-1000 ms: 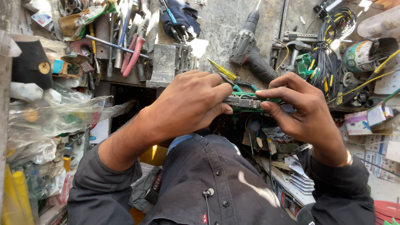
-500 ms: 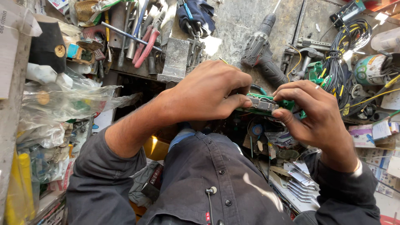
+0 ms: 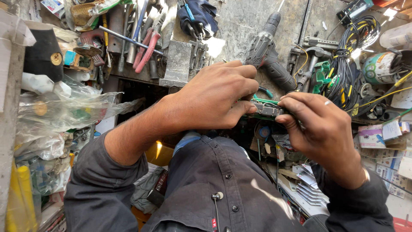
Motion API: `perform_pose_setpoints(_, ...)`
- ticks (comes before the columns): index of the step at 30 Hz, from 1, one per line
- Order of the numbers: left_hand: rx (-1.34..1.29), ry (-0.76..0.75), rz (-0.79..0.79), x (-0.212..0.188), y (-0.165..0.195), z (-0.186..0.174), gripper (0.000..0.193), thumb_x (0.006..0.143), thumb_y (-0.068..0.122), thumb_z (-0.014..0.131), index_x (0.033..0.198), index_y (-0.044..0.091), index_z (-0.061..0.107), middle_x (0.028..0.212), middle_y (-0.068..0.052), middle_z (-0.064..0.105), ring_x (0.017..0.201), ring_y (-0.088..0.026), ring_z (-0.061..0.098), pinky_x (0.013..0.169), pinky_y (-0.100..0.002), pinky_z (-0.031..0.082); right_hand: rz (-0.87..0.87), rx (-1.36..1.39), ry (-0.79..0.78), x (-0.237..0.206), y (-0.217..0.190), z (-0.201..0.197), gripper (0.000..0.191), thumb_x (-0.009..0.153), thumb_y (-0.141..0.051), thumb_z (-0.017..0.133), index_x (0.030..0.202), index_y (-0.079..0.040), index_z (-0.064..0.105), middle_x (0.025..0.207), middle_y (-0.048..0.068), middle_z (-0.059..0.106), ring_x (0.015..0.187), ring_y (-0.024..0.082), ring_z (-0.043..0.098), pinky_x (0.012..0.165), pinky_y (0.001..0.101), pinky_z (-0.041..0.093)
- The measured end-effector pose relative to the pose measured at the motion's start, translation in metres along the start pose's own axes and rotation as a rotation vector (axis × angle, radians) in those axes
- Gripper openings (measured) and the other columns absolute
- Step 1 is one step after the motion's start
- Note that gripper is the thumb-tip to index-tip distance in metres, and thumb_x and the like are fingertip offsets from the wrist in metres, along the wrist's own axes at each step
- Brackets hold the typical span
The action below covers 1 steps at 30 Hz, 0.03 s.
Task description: The person disassembles a green angle grinder at a cluttered repair workbench. They unscrew the housing screws with a screwdriver, pry the casing apart, lift out the armature and internal components by hand, and handle the switch and wiring while separating the parts.
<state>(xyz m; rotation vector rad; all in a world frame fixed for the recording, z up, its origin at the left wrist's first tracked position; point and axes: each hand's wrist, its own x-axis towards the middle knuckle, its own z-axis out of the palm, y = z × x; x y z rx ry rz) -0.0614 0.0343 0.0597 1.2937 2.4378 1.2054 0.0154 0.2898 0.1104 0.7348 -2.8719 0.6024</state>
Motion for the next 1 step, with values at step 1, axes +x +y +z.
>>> perform_pose_setpoints(1, 0.003, 0.0, 0.0, 0.0202, -0.0112, 0.0131, 0.026, 0.082, 0.027, 0.077, 0.085, 0.003, 0.068, 0.095, -0.012, 0.063, 0.097, -0.034, 0.061, 0.081, -0.048, 0.047, -0.03, -0.059, 0.025, -0.0005, -0.0027, 0.0013, 0.025, 0.09, -0.01, 0.079, 0.113, -0.004, 0.07, 0.113, 0.011, 0.071, 0.102, 0.032, 0.071, 0.089, 0.039, 0.056)
